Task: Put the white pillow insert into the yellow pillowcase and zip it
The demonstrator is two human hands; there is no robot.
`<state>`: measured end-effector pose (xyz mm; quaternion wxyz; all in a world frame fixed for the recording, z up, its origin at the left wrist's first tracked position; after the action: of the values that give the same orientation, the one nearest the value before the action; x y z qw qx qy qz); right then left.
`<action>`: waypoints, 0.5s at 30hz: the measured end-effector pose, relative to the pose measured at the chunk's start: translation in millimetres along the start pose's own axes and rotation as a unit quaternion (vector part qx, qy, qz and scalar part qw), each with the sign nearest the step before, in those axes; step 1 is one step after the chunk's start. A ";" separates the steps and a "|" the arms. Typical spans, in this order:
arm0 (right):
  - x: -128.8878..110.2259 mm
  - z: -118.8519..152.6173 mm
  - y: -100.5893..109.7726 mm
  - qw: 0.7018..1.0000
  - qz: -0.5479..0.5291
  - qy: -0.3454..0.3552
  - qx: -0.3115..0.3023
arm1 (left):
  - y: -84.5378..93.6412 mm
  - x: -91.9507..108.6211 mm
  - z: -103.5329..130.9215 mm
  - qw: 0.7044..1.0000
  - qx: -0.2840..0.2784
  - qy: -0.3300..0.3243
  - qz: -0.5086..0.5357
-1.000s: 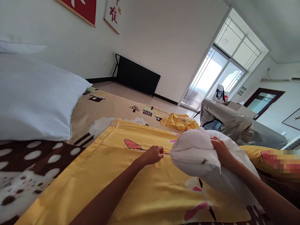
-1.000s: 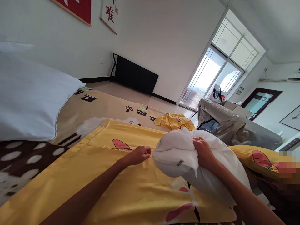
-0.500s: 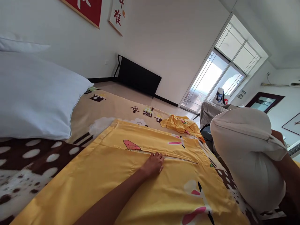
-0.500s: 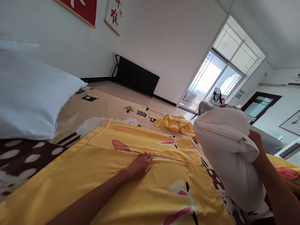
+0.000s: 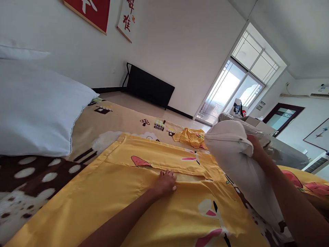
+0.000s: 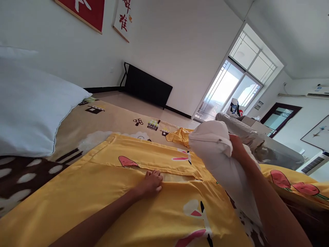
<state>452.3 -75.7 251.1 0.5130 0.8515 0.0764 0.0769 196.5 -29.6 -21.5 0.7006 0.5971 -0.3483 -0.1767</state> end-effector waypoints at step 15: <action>-132.1 23.0 -200.4 0.951 0.111 0.077 -0.280 | 29.2 -18.9 25.3 0.989 -0.133 0.040 -0.050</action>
<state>317.9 -30.5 56.1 0.7113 0.6686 -0.0036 0.2167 160.8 -28.6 2.4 0.7776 0.5216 -0.2634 -0.2322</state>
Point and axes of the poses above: each hand's wrist, its own z-axis away from the middle knuckle, its own y-axis out of the back of the hand, x = y × z, the point moved 5 cm from there along -z, towards the middle knuckle, and after that the axes turned 7 degrees about -x, right-handed, at the moved point
